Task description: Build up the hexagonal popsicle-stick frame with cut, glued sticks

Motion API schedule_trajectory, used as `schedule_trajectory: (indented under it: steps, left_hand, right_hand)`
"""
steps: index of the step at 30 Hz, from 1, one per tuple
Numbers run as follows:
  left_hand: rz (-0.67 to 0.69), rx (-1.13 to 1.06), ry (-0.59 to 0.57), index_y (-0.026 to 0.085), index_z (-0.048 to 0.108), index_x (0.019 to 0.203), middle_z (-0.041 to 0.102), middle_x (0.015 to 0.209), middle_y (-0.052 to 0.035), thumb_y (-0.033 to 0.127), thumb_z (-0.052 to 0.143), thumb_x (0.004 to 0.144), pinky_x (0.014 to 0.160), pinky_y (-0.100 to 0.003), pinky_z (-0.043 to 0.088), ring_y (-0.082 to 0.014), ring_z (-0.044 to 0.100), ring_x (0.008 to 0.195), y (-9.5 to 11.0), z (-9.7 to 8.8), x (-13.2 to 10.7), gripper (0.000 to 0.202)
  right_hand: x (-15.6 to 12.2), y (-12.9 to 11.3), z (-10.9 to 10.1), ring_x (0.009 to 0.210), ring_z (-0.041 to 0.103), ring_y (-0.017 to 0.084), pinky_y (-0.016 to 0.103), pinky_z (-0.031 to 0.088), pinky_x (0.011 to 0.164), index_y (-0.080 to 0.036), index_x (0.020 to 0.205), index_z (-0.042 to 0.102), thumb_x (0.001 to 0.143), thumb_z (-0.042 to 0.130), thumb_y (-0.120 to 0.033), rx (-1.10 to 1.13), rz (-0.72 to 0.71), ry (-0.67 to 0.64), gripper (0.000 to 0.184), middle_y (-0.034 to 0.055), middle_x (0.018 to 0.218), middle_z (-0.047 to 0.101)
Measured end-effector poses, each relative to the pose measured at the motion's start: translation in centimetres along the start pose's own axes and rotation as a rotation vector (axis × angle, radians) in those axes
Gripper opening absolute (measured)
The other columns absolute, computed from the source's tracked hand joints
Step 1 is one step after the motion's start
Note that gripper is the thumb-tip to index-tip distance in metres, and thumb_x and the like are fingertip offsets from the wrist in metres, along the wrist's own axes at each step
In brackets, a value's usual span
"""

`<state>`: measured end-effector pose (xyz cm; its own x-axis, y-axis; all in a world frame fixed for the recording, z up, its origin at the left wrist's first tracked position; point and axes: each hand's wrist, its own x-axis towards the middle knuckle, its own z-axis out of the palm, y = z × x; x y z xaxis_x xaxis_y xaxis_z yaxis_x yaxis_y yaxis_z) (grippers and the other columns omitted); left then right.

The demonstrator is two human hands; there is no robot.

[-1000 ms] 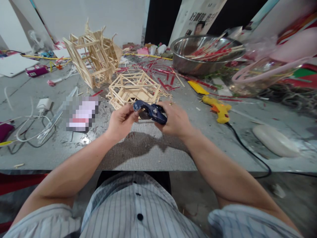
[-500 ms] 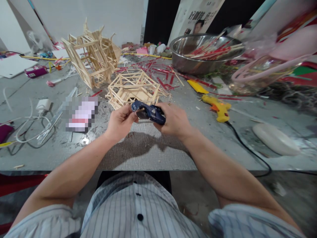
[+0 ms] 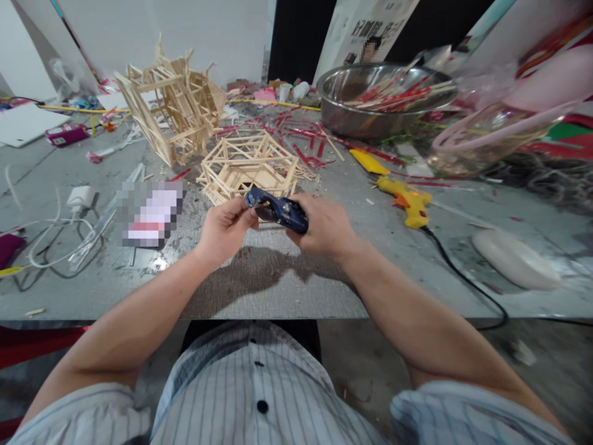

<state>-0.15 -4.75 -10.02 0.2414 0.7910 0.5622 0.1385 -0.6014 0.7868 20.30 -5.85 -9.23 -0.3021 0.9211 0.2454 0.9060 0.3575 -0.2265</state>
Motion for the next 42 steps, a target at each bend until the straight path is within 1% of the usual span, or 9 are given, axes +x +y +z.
schedule_trajectory:
  steps: [9,12,19,23,29,32,36,38,42]
  left_hand:
    - [-0.019,0.012,0.000,0.019,0.056,0.062,0.054,0.050,0.0027,0.059,0.059,0.089,0.046,-0.022,0.035,-0.0067,0.043,0.047,0.7,0.1,0.1,0.049]
    - [-0.038,0.013,0.003,0.019,0.055,0.064,0.053,0.051,0.0029,0.059,0.059,0.089,0.047,-0.022,0.036,-0.0070,0.043,0.047,0.8,0.2,0.0,0.047]
    - [0.007,-0.032,0.040,0.019,0.056,0.074,0.051,0.056,0.0051,0.048,0.065,0.086,0.047,-0.019,0.036,-0.0064,0.043,0.049,0.4,0.7,-0.1,0.032]
    - [-0.014,0.092,0.057,0.019,0.057,0.072,0.053,0.052,0.0048,0.041,0.061,0.088,0.051,-0.019,0.040,-0.0070,0.049,0.048,0.1,0.5,-0.1,0.028]
    - [0.022,0.106,0.010,0.019,0.056,0.066,0.056,0.053,0.0032,0.035,0.058,0.089,0.051,-0.019,0.043,-0.0070,0.052,0.048,0.7,0.0,0.2,0.028]
    - [0.020,0.117,-0.025,0.019,0.054,0.061,0.055,0.052,0.0024,0.041,0.059,0.090,0.050,-0.019,0.042,-0.0067,0.050,0.048,0.9,-0.3,0.4,0.036]
    - [-0.021,0.079,-0.071,0.019,0.053,0.057,0.052,0.048,0.0023,0.060,0.057,0.089,0.046,-0.021,0.037,-0.0068,0.044,0.046,0.7,-0.4,0.5,0.053]
    - [-0.048,0.035,-0.105,0.019,0.054,0.055,0.050,0.047,0.0023,0.066,0.056,0.087,0.045,-0.022,0.035,-0.0073,0.043,0.046,0.6,-0.5,0.6,0.057]
    - [-0.077,-0.025,-0.155,0.018,0.054,0.056,0.048,0.046,0.0032,0.066,0.059,0.086,0.045,-0.023,0.034,-0.0068,0.041,0.045,0.5,-0.6,0.7,0.057]
  right_hand:
    - [-0.2,-0.1,0.4,0.091,0.069,0.034,0.041,0.050,0.072,-0.018,0.109,0.060,0.075,0.057,-0.033,-0.023,0.006,0.019,0.038,0.0164,0.099,0.074]
    - [-0.3,0.0,0.7,0.086,0.069,0.033,0.040,0.049,0.068,-0.019,0.105,0.060,0.075,0.057,-0.033,-0.033,0.012,0.040,0.033,0.0153,0.095,0.074]
    - [-0.3,-0.4,0.6,0.081,0.070,0.032,0.037,0.047,0.064,-0.018,0.106,0.063,0.075,0.058,-0.033,-0.060,0.064,0.019,0.035,0.0146,0.091,0.075]
    - [-0.1,-0.6,0.7,0.085,0.070,0.032,0.037,0.047,0.064,-0.017,0.108,0.062,0.075,0.056,-0.032,-0.081,0.094,0.000,0.037,0.0150,0.094,0.075]
    - [0.2,-0.3,1.0,0.100,0.069,0.035,0.042,0.052,0.077,-0.015,0.117,0.060,0.074,0.057,-0.029,0.018,0.048,0.009,0.045,0.0181,0.109,0.073]
    - [0.1,-0.1,1.0,0.104,0.068,0.035,0.045,0.053,0.083,-0.015,0.121,0.058,0.074,0.056,-0.030,0.047,0.018,0.008,0.049,0.0190,0.114,0.071]
    - [0.1,0.2,1.0,0.103,0.068,0.035,0.047,0.053,0.083,-0.015,0.122,0.058,0.075,0.057,-0.030,0.065,-0.021,0.033,0.050,0.0188,0.115,0.071]
    - [0.0,0.2,1.0,0.103,0.068,0.036,0.048,0.053,0.082,-0.016,0.123,0.058,0.074,0.058,-0.029,0.059,-0.035,0.043,0.050,0.0189,0.116,0.070]
    - [0.0,0.2,0.7,0.103,0.068,0.035,0.047,0.053,0.083,-0.016,0.123,0.058,0.074,0.059,-0.029,0.043,-0.040,0.033,0.051,0.0182,0.115,0.071]
